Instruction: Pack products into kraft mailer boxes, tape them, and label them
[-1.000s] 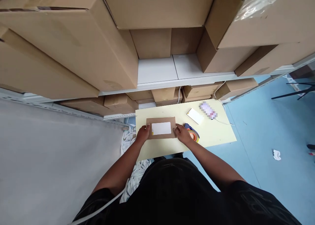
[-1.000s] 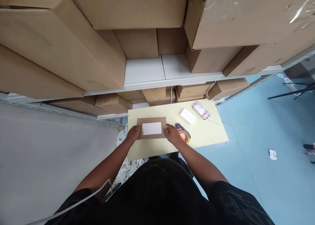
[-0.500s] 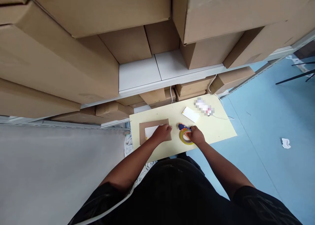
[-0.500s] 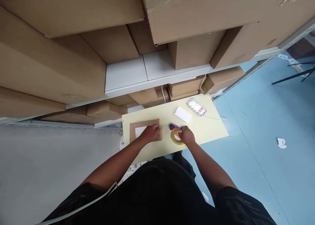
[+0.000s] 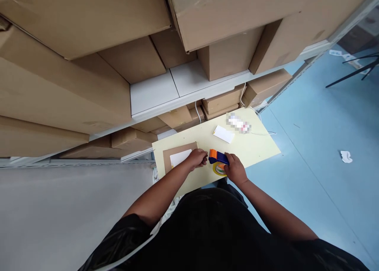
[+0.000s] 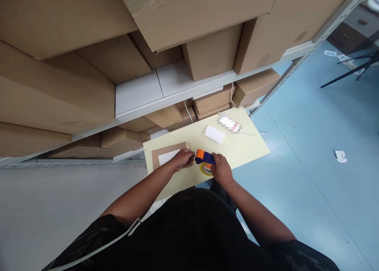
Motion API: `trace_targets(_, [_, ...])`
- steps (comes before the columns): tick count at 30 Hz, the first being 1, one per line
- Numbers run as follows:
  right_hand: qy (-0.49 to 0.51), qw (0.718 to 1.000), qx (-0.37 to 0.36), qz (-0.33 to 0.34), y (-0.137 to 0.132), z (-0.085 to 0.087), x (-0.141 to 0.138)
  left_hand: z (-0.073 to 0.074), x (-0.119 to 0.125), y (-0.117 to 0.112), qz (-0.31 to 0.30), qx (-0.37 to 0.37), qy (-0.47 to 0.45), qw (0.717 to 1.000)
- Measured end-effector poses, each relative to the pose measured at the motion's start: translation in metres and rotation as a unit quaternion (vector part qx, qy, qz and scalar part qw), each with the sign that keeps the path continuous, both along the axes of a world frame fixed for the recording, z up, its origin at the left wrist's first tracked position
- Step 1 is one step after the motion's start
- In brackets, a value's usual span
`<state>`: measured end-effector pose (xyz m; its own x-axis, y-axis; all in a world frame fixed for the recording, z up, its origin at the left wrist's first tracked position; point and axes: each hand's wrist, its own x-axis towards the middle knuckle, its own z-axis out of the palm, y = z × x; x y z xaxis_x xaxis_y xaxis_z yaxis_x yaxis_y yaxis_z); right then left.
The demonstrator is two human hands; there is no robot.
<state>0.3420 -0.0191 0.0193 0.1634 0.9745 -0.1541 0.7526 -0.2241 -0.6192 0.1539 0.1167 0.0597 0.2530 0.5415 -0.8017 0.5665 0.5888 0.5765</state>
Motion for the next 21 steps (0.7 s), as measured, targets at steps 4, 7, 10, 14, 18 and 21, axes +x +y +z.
trace_targets(4, [-0.018, 0.998, -0.031, -0.055, -0.012, 0.007, -0.024, -0.004, -0.002, 0.008, -0.068, 0.05, 0.006, 0.996])
trace_targets(7, [-0.027, 0.994, -0.015, -0.106, -0.023, 0.014, -0.045, -0.003, -0.003, 0.002, -0.1, 0.07, -0.029, 0.992])
trace_targets(10, [-0.038, 0.989, -0.008, -0.143, -0.032, 0.02, -0.061, 0.001, -0.009, -0.004, -0.12, 0.064, -0.039, 0.99])
trace_targets(14, [-0.039, 0.985, -0.048, -0.159, -0.044, 0.019, -0.065, 0.003, -0.013, 0.016, -0.251, 0.19, 0.03, 0.949])
trace_targets(18, [-0.007, 0.973, -0.111, -0.203, -0.069, 0.003, -0.056, -0.009, 0.005, 0.061, -0.414, 0.35, 0.106, 0.834])
trace_targets(21, [0.029, 0.962, -0.171, -0.21, -0.088, -0.014, -0.06, -0.031, 0.027, 0.076, -0.488, 0.328, 0.115, 0.801])
